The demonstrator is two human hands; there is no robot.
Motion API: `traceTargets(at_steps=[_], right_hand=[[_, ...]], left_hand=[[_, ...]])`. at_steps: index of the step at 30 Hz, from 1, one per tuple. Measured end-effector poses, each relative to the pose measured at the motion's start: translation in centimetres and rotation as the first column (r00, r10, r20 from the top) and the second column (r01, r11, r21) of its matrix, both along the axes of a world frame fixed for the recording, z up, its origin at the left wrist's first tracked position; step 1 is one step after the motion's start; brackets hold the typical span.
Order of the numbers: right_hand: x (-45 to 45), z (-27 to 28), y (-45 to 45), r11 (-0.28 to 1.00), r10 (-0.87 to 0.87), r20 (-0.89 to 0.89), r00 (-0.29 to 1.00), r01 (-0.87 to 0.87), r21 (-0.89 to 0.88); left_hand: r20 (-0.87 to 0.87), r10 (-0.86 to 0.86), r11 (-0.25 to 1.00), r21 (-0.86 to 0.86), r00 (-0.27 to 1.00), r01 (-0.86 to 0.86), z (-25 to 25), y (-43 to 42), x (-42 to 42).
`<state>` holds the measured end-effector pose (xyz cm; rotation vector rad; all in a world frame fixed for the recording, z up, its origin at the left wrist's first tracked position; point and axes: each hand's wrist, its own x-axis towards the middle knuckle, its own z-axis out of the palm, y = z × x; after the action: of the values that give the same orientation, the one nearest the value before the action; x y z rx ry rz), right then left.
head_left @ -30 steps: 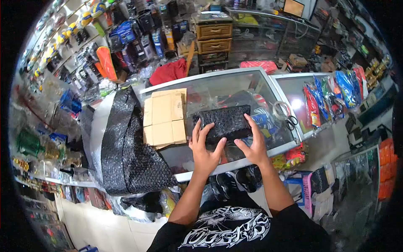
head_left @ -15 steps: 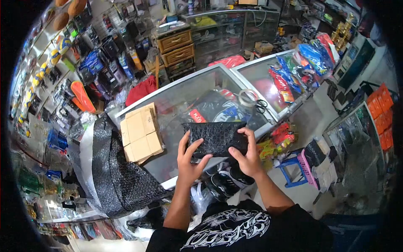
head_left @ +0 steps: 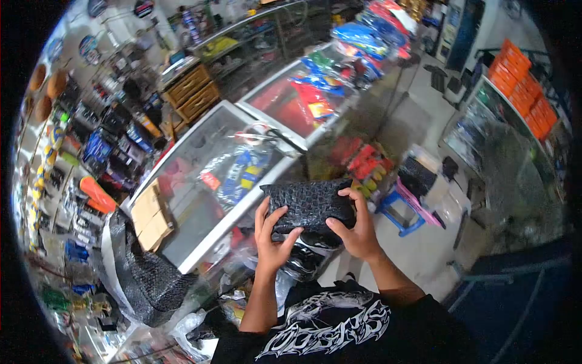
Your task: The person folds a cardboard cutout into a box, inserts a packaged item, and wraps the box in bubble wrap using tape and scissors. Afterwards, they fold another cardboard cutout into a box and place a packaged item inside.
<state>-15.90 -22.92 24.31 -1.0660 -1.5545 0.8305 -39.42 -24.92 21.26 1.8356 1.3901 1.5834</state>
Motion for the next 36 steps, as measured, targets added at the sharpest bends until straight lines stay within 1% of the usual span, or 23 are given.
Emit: traceTargets(at_steps=[1,3,5,9,13,15,16,17,19,20,21,22,24,27,28,29,30,31,32,33,35,36], right_hand=[[1.9,-0.2,-0.7,0.998,-0.038,-0.002,0.999,0.038,-0.043],[5.7,-0.8,-2.2,0.991,-0.108,-0.008,0.994,0.108,-0.078],[9.3,-1.7,-3.8,0.974,-0.157,-0.063,0.986,0.144,-0.174],[15.9,-3.3,-6.8,0.949,-0.293,-0.044,0.955,0.284,-0.138],[21.7,-3.4,-9.8,0.904,-0.417,0.001,0.909,0.414,-0.109],[23.9,-4.2,-11.3,0.877,-0.464,-0.04,0.885,0.452,-0.161],[25.7,-4.6,-12.1,0.86,-0.494,-0.037,0.869,0.482,-0.168],[26.3,-4.9,-12.6,0.839,-0.522,-0.046,0.852,0.503,-0.205],[27.3,-5.3,-13.1,0.805,-0.566,-0.058,0.822,0.537,-0.251],[27.8,-5.4,-13.2,0.797,-0.578,-0.095,0.81,0.536,-0.28],[28.3,-5.5,-13.2,0.788,-0.59,-0.131,0.796,0.534,-0.307],[28.8,-6.0,-13.1,0.776,-0.606,-0.128,0.785,0.549,-0.311],[30.1,-6.9,-12.6,0.719,-0.663,-0.054,0.747,0.615,-0.324],[32.5,-7.5,-10.9,0.678,-0.692,-0.042,0.721,0.628,-0.381],[33.3,-7.9,-10.2,0.662,-0.705,-0.035,0.709,0.639,-0.392],[34.2,-8.6,-9.4,0.654,-0.71,0.008,0.704,0.664,-0.362],[35.1,-9.0,-8.3,0.648,-0.716,0.052,0.697,0.689,-0.325],[36.2,-9.2,-7.0,0.636,-0.727,0.059,0.684,0.704,-0.317],[37.1,-9.2,-5.9,0.627,-0.727,0.103,0.679,0.717,-0.305],[37.7,-9.1,-4.9,0.617,-0.725,0.145,0.674,0.728,-0.3],[39.0,-9.0,-2.7,0.597,-0.737,0.148,0.66,0.738,-0.315],[39.6,-8.8,-1.5,0.586,-0.74,0.123,0.661,0.724,-0.364]], left_hand=[[-0.001,-0.03,0.999,-0.013,1.0,0.03,0.1,0.1,1.8],[-0.079,-0.076,0.996,-0.053,0.994,0.072,0.5,-0.1,5.5],[-0.062,-0.155,0.985,-0.085,0.986,0.149,0.0,-0.1,9.2],[-0.048,-0.298,0.947,-0.137,0.953,0.29,-1.1,-0.4,16.2],[-0.047,-0.413,0.902,-0.161,0.91,0.401,-1.4,-0.6,22.7],[-0.041,-0.485,0.856,-0.229,0.874,0.464,-1.5,-0.7,25.3],[-0.048,-0.536,0.829,-0.215,0.843,0.516,-2.5,-0.4,27.3],[-0.048,-0.55,0.82,-0.22,0.833,0.529,-3.0,-0.2,28.2],[0.012,-0.596,0.762,-0.307,0.803,0.57,-3.7,0.4,29.7],[0.046,-0.623,0.733,-0.312,0.78,0.604,-3.9,0.8,30.5],[0.046,-0.639,0.719,-0.318,0.768,0.618,-4.1,1.3,31.4],[0.031,-0.656,0.706,-0.328,0.754,0.628,-4.4,1.8,32.2],[-0.005,-0.683,0.693,-0.322,0.731,0.645,-5.1,3.2,34.2],[0.021,-0.71,0.65,-0.365,0.704,0.667,-6.4,5.7,37.2],[0.003,-0.712,0.652,-0.37,0.702,0.662,-6.4,6.6,38.3],[0.007,-0.726,0.635,-0.377,0.688,0.674,-7.0,7.4,38.9],[0.027,-0.727,0.624,-0.389,0.686,0.677,-7.6,8.5,39.8],[0.049,-0.726,0.618,-0.393,0.686,0.681,-8.2,9.9,41.0],[0.114,-0.732,0.591,-0.385,0.672,0.709,-8.8,11.3,42.1],[0.122,-0.739,0.579,-0.387,0.662,0.718,-8.9,12.6,43.0],[0.187,-0.743,0.551,-0.376,0.643,0.745,-9.1,15.2,44.6],[0.19,-0.74,0.553,-0.373,0.645,0.745,-8.8,16.5,45.4]])
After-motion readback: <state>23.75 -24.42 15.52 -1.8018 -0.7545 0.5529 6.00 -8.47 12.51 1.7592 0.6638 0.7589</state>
